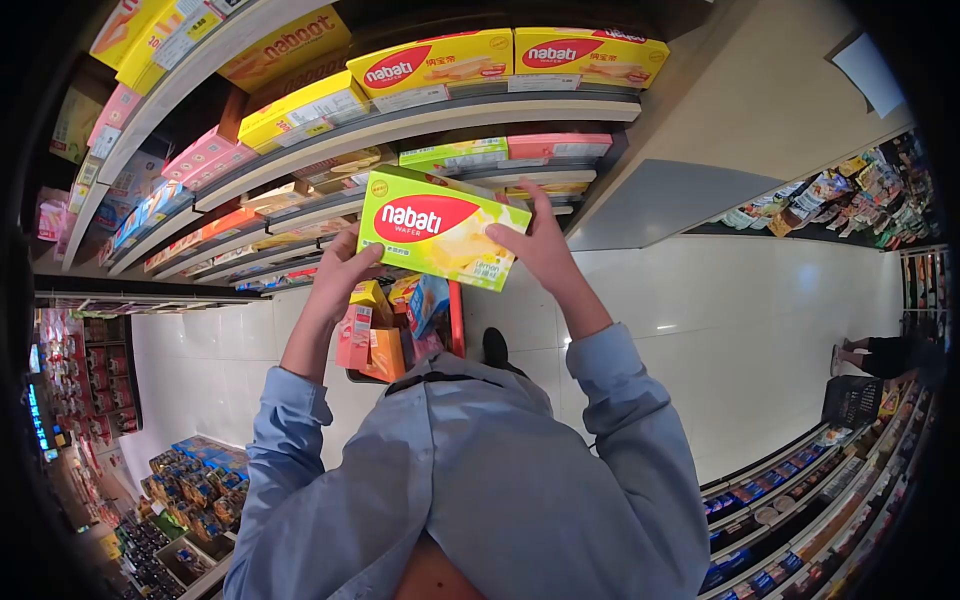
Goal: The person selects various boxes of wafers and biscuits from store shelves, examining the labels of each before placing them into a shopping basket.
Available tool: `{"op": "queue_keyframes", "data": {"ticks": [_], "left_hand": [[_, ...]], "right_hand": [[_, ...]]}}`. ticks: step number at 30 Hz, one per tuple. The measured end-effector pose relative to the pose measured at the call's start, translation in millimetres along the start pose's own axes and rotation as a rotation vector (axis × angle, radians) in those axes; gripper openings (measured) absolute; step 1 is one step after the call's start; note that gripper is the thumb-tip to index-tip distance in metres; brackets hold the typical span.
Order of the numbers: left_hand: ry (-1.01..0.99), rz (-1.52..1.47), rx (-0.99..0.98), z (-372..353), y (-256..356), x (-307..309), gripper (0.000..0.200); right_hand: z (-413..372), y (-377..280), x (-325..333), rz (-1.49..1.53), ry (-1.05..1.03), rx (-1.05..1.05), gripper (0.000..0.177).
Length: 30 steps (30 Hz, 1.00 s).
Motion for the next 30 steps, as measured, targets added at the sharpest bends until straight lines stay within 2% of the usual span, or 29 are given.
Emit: {"op": "queue_keyframes", "data": {"ticks": [2,5,6,9,10,12,18,20,22,25,27,28,30], "left_hand": [[-0.073,0.039,0.034,22.1,-8.4,-4.3,0.060],[-0.161,0.167,-0.032,72.5,-20.0,-4.8,0.057],[-0.139,0.211,-0.105,88.4,-22.7,-5.1,0.053],[-0.097,0.117,-0.008,116.6,-16.2,-14.6,0.047],[-0.087,0.090,-0.017,125.7,-12.0,-19.1,0.040],[-0.040,0.085,-0.041,139.1,-3.5,-26.3,0.037],[0.077,0.126,-0.084,148.7,7.7,-34.6,0.032],[0.131,0.126,-0.101,140.6,10.9,-38.3,0.032],[0.143,0.147,-0.147,138.8,12.6,-37.6,0.032],[0.177,0.134,-0.290,137.2,20.3,-40.2,0.028],[0.194,0.120,-0.408,137.6,25.7,-41.4,0.024],[0.216,0.141,-0.390,139.9,25.9,-40.4,0.024],[0.251,0.182,-0.358,146.8,28.9,-40.0,0.024]], "right_hand": [[23.4,10.6,18.0,-0.027,0.065,-0.001,0.074],[55.1,14.8,33.6,-0.116,-0.078,0.015,0.071],[64.3,11.7,35.4,-0.175,-0.142,0.083,0.073],[91.2,17.7,41.5,-0.296,-0.162,0.262,0.071],[95.7,9.6,41.3,-0.391,-0.127,0.285,0.073],[113.9,15.2,47.4,-0.429,-0.103,0.254,0.071],[135.0,14.2,52.7,-0.236,-0.127,0.203,0.064],[138.6,5.7,53.3,-0.282,-0.156,0.191,0.057],[141.9,6.9,56.6,-0.279,-0.158,0.212,0.051],[144.5,9.1,59.7,-0.207,-0.129,0.201,0.052],[148.6,10.6,60.3,-0.242,-0.157,0.204,0.054],[150.3,11.0,60.5,-0.260,-0.167,0.205,0.055],[164.3,23.7,62.9,-0.488,-0.188,0.238,0.056]]}}
Point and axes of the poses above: each hand's wrist, its own z-axis towards the middle knuckle, its own x-axis out of the back of the hand, y = z × x, the point moved 4 cm from there along z, towards the middle knuckle, and after that the axes turned 15 degrees about x, right-handed, at the moved point
